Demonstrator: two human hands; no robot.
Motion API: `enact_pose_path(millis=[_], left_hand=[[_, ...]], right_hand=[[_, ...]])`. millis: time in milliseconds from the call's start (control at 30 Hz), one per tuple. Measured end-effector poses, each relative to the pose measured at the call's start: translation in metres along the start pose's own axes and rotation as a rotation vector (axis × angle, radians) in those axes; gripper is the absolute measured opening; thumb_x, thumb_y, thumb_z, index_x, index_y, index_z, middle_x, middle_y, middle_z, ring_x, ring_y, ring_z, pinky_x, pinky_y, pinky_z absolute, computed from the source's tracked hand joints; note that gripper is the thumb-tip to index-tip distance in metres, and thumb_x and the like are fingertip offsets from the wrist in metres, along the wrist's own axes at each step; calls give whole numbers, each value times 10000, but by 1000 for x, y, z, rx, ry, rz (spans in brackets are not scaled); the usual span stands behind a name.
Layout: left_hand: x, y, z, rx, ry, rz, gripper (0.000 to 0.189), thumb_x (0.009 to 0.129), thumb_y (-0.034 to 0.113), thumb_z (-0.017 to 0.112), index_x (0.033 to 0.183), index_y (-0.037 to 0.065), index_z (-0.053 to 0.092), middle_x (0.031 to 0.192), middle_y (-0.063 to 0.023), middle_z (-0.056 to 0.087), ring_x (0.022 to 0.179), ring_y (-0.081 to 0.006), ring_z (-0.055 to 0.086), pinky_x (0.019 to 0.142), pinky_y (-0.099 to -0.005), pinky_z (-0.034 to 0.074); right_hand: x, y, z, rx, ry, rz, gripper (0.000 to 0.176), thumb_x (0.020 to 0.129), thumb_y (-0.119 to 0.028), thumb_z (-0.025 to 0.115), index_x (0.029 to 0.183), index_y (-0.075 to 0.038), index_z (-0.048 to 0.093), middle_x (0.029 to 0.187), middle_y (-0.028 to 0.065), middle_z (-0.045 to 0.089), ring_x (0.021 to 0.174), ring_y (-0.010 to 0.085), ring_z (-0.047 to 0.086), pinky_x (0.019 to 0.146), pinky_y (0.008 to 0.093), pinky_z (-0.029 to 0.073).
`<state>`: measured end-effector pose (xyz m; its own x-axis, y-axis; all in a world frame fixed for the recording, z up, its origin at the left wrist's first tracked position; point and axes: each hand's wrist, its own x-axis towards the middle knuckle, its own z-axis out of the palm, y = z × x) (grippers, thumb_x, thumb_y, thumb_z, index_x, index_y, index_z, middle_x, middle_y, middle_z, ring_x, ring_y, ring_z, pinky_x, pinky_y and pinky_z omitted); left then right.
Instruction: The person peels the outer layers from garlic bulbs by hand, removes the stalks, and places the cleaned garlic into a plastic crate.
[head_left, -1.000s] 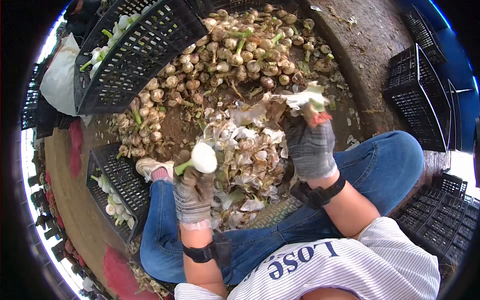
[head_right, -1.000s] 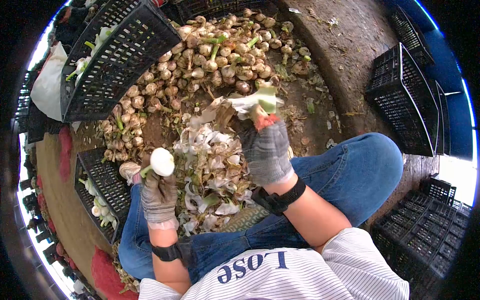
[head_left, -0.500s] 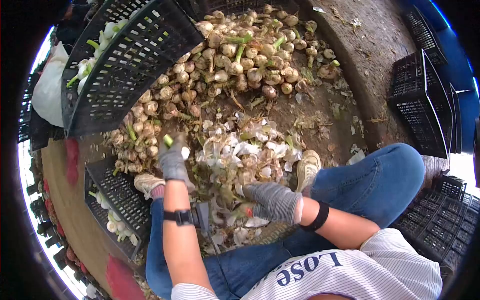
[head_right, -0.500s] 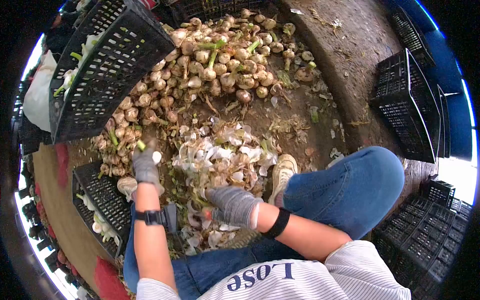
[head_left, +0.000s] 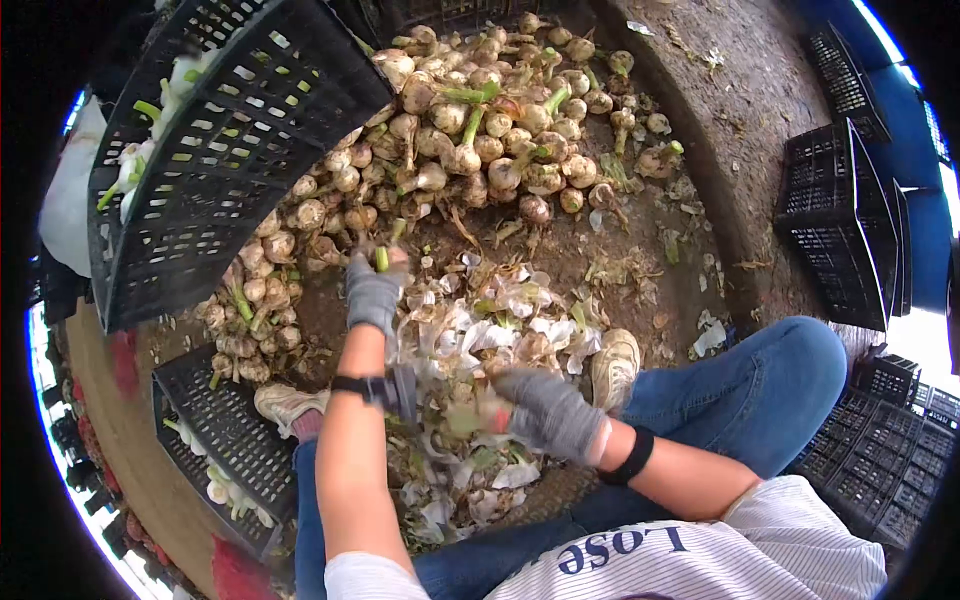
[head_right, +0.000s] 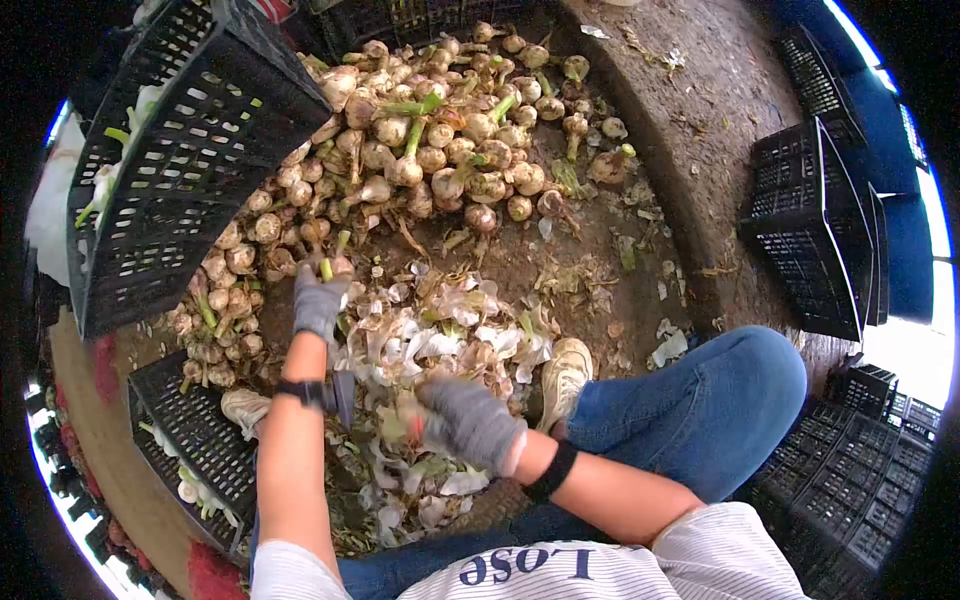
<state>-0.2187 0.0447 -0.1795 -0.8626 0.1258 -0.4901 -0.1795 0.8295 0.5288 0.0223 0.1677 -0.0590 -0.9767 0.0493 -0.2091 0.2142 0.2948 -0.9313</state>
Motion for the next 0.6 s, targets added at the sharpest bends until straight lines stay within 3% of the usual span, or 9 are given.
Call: enact_pose_path(millis=[67,100,133,200,267,333,367,433,600], left_hand=[[-57,15,-16,-661,-93,20,439,695,26,653,1070,41,427,970,-113,544,804,-175,554,648,-241,486],[-100,36,-39,-836,-253,66,439,682,2,652,1061,45,435,963,-105,543,812,-170,554,667,-244,486],[-140,52,-56,-1005,-416,116,441,670,-23,652,1053,48,444,955,-96,542,820,-165,553,687,-246,486],[-183,47,-53,-855,-207,493,411,662,-27,648,1023,61,472,934,-89,547,809,-167,558,684,-246,484],[-218,48,-63,-988,-284,433,403,644,-6,667,1001,56,491,911,-76,548,805,-180,562,702,-246,480],[-254,53,-81,60,102,882,458,574,100,700,972,59,476,912,-135,528,827,-255,552,704,-354,471],[-267,53,-83,64,115,895,458,574,100,700,972,59,476,912,-135,528,827,-255,552,704,-354,471],[-292,53,-85,104,414,1069,509,541,133,718,982,66,472,943,-154,519,863,-315,531,726,-398,453],[-326,46,-89,30,399,1107,539,532,182,756,983,72,481,960,-149,531,866,-327,529,754,-392,449]], right_hand=[[12,-13,-13,164,64,127,406,810,-339,539,1012,10,500,885,200,549,860,326,542,738,365,426],[15,-15,-12,163,67,113,406,810,-339,539,1012,10,500,885,200,549,860,326,542,738,365,426],[18,-14,-7,341,206,33,398,816,-286,549,1069,14,480,959,180,546,924,280,528,795,346,413],[4,-27,-1,524,340,-55,405,821,-232,560,1125,17,460,1033,160,543,989,233,514,852,327,401],[-18,-47,-4,977,202,-75,426,821,-121,563,1193,18,410,1123,122,507,1050,166,464,904,298,374],[-26,-54,-1,926,209,-105,385,812,-77,568,1160,17,434,1085,95,523,1000,147,487,868,275,401],[-29,-59,-3,958,135,-57,370,809,-83,576,1142,14,447,1064,81,534,966,132,500,845,260,413],[-42,-79,-8,1067,52,2,307,803,-117,598,1068,0,498,973,43,572,861,100,530,777,234,441],[-73,-109,-21,918,19,-82,268,810,-168,601,1016,-8,540,909,26,587,833,81,530,721,213,445]])
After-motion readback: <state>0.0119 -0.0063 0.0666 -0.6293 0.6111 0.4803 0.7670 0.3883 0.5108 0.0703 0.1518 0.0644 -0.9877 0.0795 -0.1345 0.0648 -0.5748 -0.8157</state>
